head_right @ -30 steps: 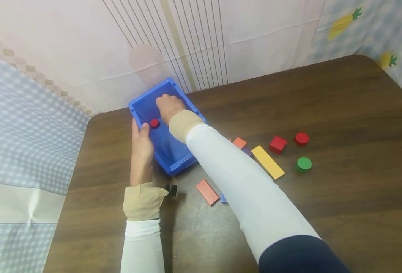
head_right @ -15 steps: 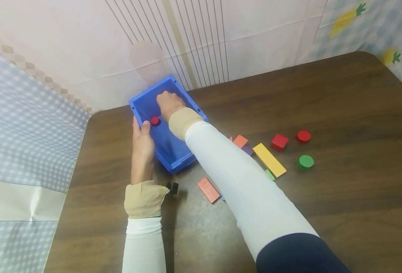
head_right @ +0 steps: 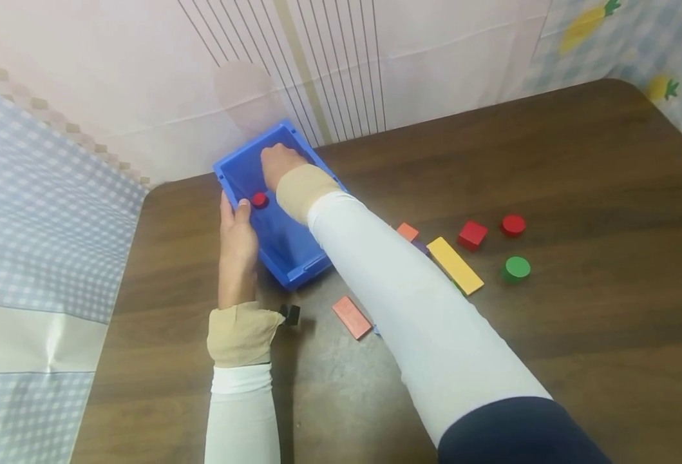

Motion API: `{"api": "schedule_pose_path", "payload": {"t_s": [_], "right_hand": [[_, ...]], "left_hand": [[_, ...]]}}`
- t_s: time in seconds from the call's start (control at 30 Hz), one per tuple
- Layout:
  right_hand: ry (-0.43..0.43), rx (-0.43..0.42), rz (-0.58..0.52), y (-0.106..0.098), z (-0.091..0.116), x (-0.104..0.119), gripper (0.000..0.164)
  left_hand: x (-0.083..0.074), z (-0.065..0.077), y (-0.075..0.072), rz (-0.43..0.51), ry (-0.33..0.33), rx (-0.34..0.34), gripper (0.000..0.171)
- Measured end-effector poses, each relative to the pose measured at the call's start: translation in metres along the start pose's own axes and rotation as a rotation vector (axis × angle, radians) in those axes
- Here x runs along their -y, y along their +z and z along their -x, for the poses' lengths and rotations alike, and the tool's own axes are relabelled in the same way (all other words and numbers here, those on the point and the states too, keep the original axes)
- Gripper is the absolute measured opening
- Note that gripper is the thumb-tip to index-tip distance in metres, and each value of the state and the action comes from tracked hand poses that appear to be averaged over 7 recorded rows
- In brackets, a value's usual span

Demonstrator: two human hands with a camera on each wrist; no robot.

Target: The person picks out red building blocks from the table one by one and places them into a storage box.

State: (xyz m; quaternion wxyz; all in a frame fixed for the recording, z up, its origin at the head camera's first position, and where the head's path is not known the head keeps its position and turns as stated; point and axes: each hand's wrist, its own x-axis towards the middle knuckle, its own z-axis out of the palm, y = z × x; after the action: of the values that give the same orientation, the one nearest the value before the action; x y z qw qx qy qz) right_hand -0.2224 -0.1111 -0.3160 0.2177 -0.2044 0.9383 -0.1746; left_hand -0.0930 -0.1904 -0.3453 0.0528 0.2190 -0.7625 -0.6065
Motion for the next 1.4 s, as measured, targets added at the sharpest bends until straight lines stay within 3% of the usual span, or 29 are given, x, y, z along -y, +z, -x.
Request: {"api": "schedule_pose_path", "payload": {"t_s": [0.27,0.47,0.87,1.2,1.4], "right_hand": [[-0.014,0.058,0.031,0.002,0.004,-0.015,0.043],[-0.035,0.030,0.070,0.003,0.004,-0.023,0.041],[-0.069,0.143,0.092,-0.009,0.019,-0.018,0.041],[-0.189,0.046,0.094,0.008,0.014,-0.021,0.030],[-0.257,-0.030,0.134,0.013,0.017,-0.019,0.031]], "left_hand": [[0.004,0.003,0.008,0.024,-0.010,0.007,0.064],[0.001,0.002,0.013,0.028,0.001,0.013,0.063],[0.005,-0.005,0.006,-0.007,-0.045,0.009,0.064],[0.007,-0.009,-0.002,0.012,0.011,0.019,0.062],[0.007,-0.010,-0.003,0.007,-0.010,0.029,0.062]]}}
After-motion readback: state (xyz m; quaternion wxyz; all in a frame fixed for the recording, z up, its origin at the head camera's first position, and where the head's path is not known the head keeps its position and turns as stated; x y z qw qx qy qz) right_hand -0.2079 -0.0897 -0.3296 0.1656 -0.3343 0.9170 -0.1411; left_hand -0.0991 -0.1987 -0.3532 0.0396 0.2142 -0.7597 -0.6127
